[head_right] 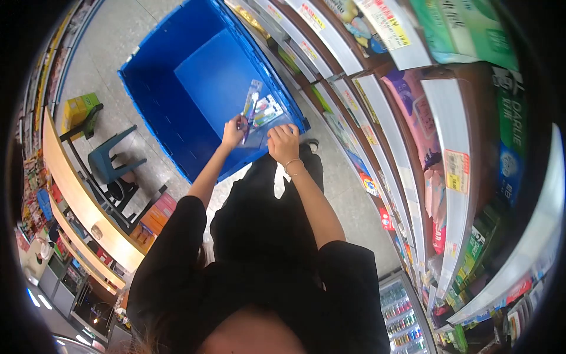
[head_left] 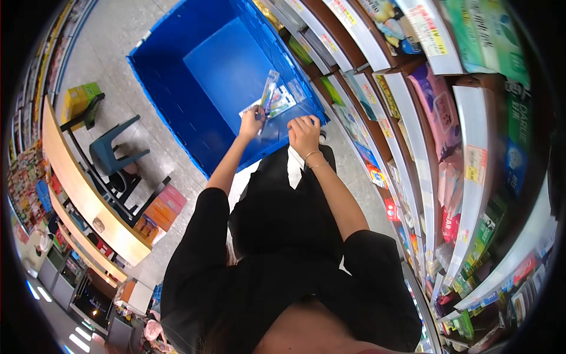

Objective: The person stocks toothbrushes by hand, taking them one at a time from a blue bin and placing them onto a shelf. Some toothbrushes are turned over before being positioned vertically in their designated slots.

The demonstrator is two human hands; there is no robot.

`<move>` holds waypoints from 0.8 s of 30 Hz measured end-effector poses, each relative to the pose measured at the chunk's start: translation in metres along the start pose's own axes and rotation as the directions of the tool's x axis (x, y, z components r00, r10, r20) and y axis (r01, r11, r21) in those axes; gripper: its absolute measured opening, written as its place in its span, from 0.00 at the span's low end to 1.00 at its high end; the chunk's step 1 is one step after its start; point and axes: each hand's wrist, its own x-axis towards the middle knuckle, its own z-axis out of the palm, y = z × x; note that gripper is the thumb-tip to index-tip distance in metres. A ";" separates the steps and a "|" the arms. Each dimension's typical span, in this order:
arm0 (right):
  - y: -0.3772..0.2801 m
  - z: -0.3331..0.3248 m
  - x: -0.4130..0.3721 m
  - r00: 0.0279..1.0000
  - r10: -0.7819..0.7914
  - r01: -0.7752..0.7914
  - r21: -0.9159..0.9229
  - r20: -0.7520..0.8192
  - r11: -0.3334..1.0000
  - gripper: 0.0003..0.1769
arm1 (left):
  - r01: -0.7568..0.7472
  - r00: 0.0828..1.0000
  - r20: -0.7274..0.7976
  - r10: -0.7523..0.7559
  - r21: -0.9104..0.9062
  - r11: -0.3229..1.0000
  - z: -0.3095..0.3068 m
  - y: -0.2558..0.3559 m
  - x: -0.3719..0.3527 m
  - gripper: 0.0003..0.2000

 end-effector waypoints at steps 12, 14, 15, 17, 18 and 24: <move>-0.036 -0.054 0.013 0.867 0.341 -0.466 0.833 0.363 0.298 0.27 | -0.219 0.975 -0.195 0.107 -0.750 0.624 -0.083 0.204 -0.072 0.10; -0.065 -0.106 0.028 0.901 0.286 -0.386 0.903 0.326 0.190 0.23 | -0.254 0.967 -0.192 0.166 -0.715 0.652 -0.093 0.236 -0.090 0.09; -0.078 -0.131 0.031 0.915 0.273 -0.349 0.921 0.296 0.173 0.22 | -0.312 0.950 -0.219 0.223 -0.699 0.643 -0.102 0.261 -0.102 0.09; -0.103 -0.176 0.034 0.946 0.274 -0.244 0.940 0.176 0.238 0.23 | -0.467 0.880 -0.261 0.396 -0.623 0.627 -0.111 0.296 -0.117 0.09; -0.114 -0.198 0.034 0.956 0.281 -0.177 0.931 0.085 0.320 0.23 | -0.512 0.850 -0.262 0.457 -0.618 0.597 -0.115 0.312 -0.123 0.10; -0.141 -0.305 0.032 0.854 0.172 0.076 0.445 -0.491 0.892 0.39 | -0.639 0.612 -0.277 0.741 -0.726 0.256 -0.108 0.408 -0.138 0.14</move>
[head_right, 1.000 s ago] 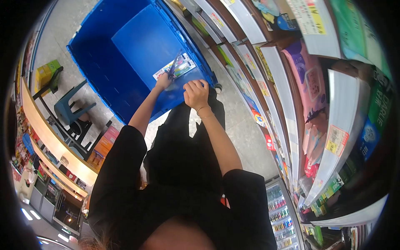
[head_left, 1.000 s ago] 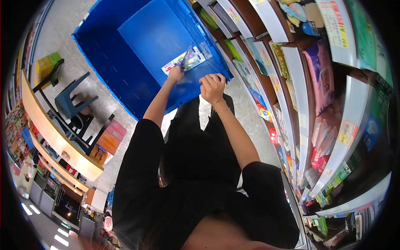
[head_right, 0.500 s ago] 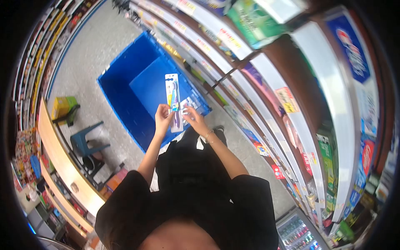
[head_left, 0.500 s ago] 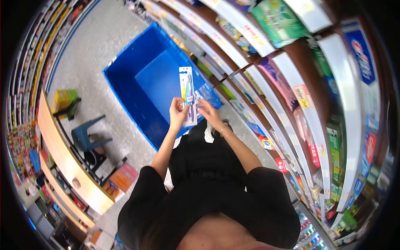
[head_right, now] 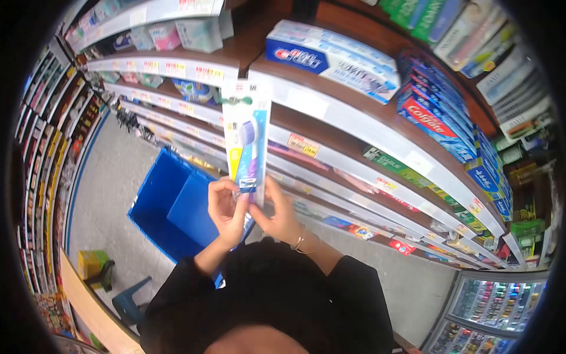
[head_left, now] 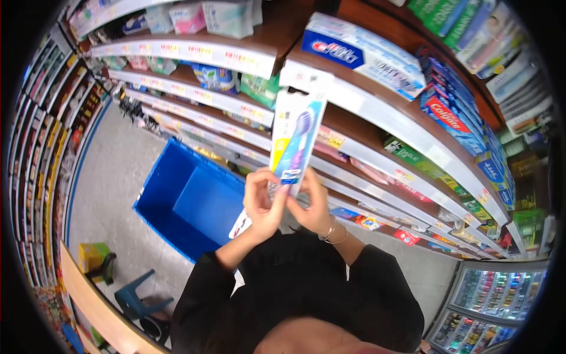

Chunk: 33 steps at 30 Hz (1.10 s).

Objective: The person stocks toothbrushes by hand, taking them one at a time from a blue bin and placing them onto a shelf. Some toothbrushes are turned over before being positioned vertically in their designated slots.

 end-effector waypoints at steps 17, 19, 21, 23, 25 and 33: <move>-0.121 -0.121 0.204 0.845 -0.439 0.422 -0.125 -0.304 0.898 0.37 | -0.596 0.781 0.208 0.589 -0.033 0.802 0.152 0.095 0.232 0.20; -0.125 -0.126 0.218 0.847 -0.449 0.419 -0.163 -0.285 0.893 0.38 | -0.535 0.821 0.223 0.525 -0.015 0.844 0.155 0.101 0.246 0.20; -0.126 -0.129 0.227 0.867 -0.420 0.393 -0.150 -0.268 0.907 0.38 | -0.548 0.820 0.225 0.527 0.037 0.836 0.155 0.103 0.256 0.20; -0.122 -0.127 0.230 0.877 -0.411 0.379 -0.167 -0.248 0.910 0.40 | -0.525 0.834 0.238 0.498 0.067 0.848 0.151 0.100 0.260 0.20; -0.121 -0.118 0.225 0.873 -0.414 0.392 -0.136 -0.259 0.910 0.40 | -0.560 0.814 0.221 0.537 0.055 0.826 0.148 0.096 0.257 0.20; -0.113 -0.112 0.234 0.884 -0.408 0.378 -0.165 -0.226 0.911 0.39 | -0.543 0.833 0.155 0.530 0.047 0.839 0.137 0.089 0.261 0.20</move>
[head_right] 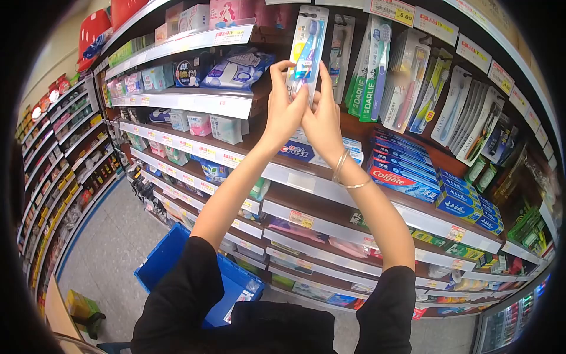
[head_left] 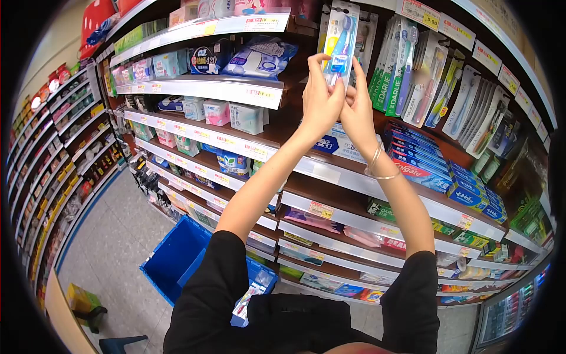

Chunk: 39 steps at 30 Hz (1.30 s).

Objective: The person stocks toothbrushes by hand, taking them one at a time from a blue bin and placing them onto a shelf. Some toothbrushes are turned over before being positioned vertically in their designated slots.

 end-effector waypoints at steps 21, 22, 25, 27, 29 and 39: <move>0.085 -0.003 0.084 0.986 0.124 -0.033 -0.601 0.111 0.799 0.40 | -0.025 0.993 0.119 -0.011 0.302 0.953 -0.002 -0.065 0.018 0.26; 0.095 -0.003 0.084 0.986 0.112 -0.014 -0.608 0.123 0.794 0.42 | -0.017 0.989 0.142 -0.031 0.324 0.946 -0.004 -0.065 0.015 0.26; 0.105 0.000 0.067 0.980 0.139 -0.029 -0.588 0.143 0.809 0.42 | 0.038 0.978 0.185 -0.098 0.304 0.952 -0.012 -0.059 0.001 0.26; 0.107 0.005 0.049 0.989 -0.064 0.138 -0.684 0.133 0.716 0.42 | 0.039 0.989 0.122 -0.083 0.327 0.944 -0.017 -0.051 -0.013 0.26; 0.071 0.008 0.015 0.971 -0.116 0.222 -0.608 0.209 0.762 0.34 | 0.006 0.990 0.133 -0.045 0.282 0.959 -0.027 -0.039 -0.037 0.24; 0.009 0.085 -0.238 0.871 0.239 -0.202 -0.129 0.429 0.971 0.28 | 0.127 0.975 0.081 -0.204 0.549 0.826 -0.134 0.036 -0.290 0.24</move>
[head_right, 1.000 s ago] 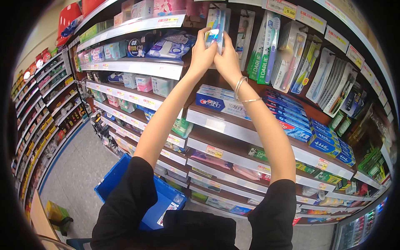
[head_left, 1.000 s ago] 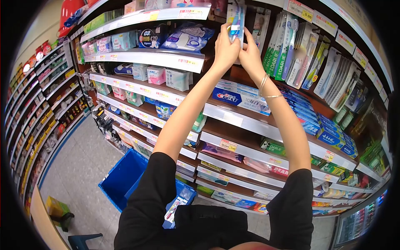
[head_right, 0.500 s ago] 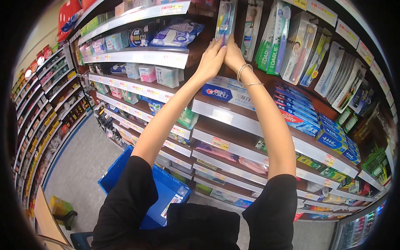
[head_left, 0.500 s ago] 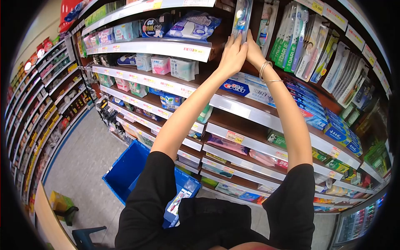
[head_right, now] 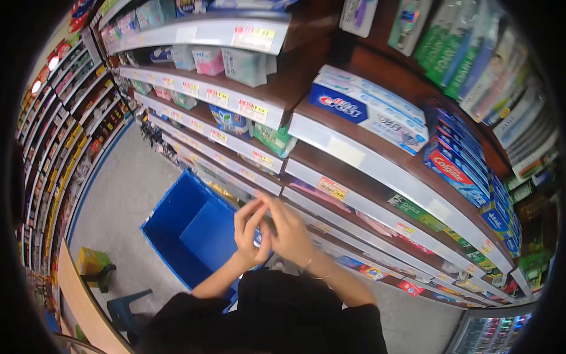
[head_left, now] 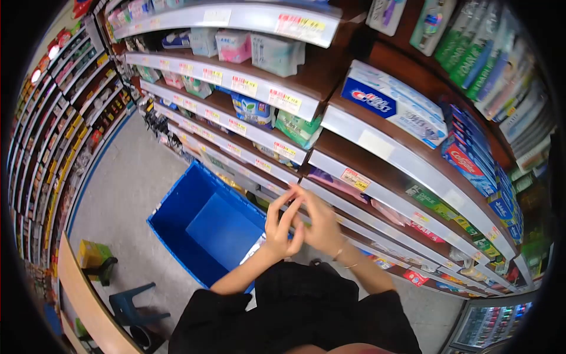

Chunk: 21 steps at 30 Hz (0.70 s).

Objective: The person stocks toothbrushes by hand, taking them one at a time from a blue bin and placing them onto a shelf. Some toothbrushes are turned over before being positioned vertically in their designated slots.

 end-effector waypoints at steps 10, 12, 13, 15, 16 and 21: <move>0.180 0.217 -0.210 0.838 0.187 -0.041 -0.282 0.513 0.958 0.11 | 0.782 0.230 0.204 -0.951 0.544 0.306 -0.031 -0.156 -0.337 0.23; 0.181 0.223 -0.214 0.875 0.097 0.051 -0.291 0.474 0.955 0.07 | 0.803 0.083 0.208 -0.975 0.565 0.189 -0.033 -0.180 -0.385 0.22; 0.182 0.224 -0.215 0.889 0.099 0.023 -0.260 0.447 0.965 0.06 | 0.819 0.004 0.195 -0.981 0.562 0.115 -0.033 -0.186 -0.395 0.21; 0.187 0.227 -0.215 0.913 0.086 0.002 -0.213 0.400 0.977 0.05 | 0.807 -0.098 0.171 -0.980 0.590 0.022 -0.028 -0.205 -0.413 0.21; 0.189 0.228 -0.217 0.921 0.069 0.007 -0.195 0.383 0.981 0.04 | 0.785 -0.124 0.162 -0.979 0.619 0.003 -0.024 -0.212 -0.425 0.21; 0.193 0.227 -0.222 0.905 0.073 0.025 -0.224 0.420 0.974 0.04 | 0.762 -0.206 0.203 -0.957 0.647 -0.026 -0.005 -0.242 -0.447 0.25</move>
